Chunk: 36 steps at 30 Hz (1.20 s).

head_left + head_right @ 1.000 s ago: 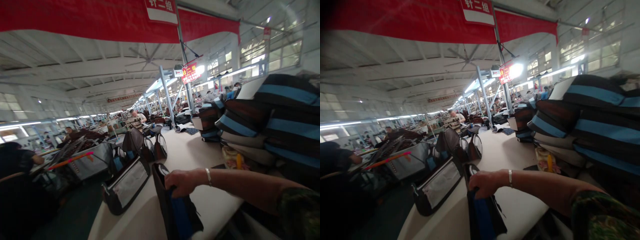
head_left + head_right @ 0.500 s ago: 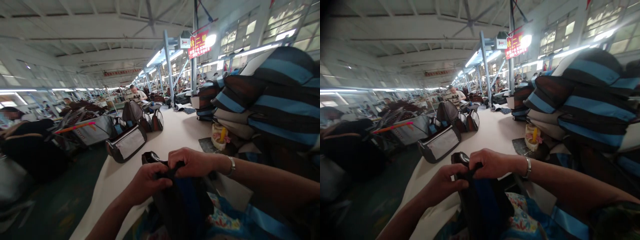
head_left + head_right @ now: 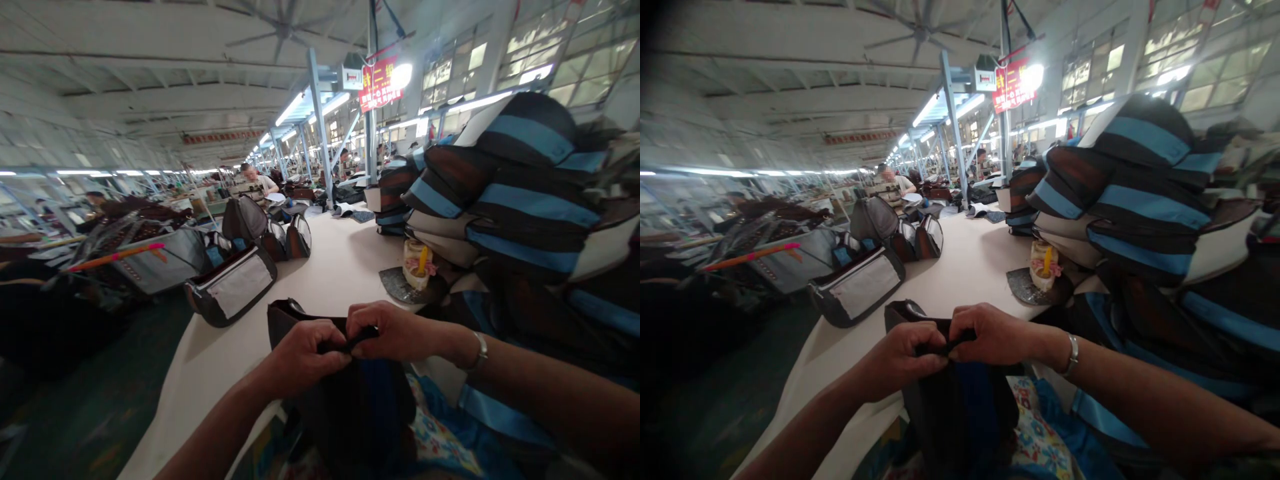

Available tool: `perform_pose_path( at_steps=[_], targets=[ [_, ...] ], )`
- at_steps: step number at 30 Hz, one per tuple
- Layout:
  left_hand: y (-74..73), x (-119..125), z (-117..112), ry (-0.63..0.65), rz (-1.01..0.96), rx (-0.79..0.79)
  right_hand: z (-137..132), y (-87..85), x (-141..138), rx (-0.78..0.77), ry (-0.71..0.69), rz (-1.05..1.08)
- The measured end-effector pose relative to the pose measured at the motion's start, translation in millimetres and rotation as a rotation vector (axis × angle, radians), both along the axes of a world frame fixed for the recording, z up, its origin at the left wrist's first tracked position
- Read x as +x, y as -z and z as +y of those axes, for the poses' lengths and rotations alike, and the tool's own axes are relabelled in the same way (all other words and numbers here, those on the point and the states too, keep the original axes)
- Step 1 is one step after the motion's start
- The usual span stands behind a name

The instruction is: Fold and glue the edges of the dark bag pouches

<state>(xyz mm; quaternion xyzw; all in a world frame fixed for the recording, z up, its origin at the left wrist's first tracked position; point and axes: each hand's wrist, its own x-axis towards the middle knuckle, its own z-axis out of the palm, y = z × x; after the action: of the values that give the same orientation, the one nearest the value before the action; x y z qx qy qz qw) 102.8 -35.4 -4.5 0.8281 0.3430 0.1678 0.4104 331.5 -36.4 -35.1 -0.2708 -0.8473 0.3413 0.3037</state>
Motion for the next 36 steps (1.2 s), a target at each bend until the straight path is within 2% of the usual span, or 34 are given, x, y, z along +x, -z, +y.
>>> perform_pose_path(
  at_steps=[4,7,10,12,16,20,22,24,26,30,32,34,36],
  targets=[
    [3.8,12,14,0.021,0.016,-0.020,4,14.1,9,0.015,0.057,0.094],
    [9.2,23,25,0.037,0.016,-0.078,10,24.1,14,-0.063,0.039,0.223],
    [15.3,35,35,-0.023,0.033,-0.078,19,32.4,18,-0.134,0.043,0.319],
    [18.0,42,42,-0.041,0.049,-0.047,24,37.3,21,-0.147,0.063,0.353],
    [19.9,50,52,0.020,0.099,0.011,30,44.9,26,-0.130,0.123,0.388],
    [25.1,51,54,0.040,0.145,0.192,33,49.7,26,-0.066,0.238,0.372],
    [28.4,49,53,0.035,0.178,0.286,34,50.9,26,-0.036,0.249,0.380],
    [29.8,46,52,0.030,0.172,0.306,35,50.9,25,-0.012,0.221,0.387],
    [28.5,42,53,0.037,0.125,0.228,35,49.4,26,0.013,0.179,0.377],
    [22.6,34,58,0.047,0.061,-0.149,31,43.4,29,0.119,0.099,0.282],
    [21.1,33,60,0.042,0.083,-0.277,28,40.8,30,0.211,0.083,0.222],
    [20.6,34,59,0.060,0.130,-0.295,24,39.8,29,0.332,0.091,0.170],
    [20.1,37,57,0.100,0.171,-0.238,20,40.7,28,0.437,0.122,0.144]
  ],
)
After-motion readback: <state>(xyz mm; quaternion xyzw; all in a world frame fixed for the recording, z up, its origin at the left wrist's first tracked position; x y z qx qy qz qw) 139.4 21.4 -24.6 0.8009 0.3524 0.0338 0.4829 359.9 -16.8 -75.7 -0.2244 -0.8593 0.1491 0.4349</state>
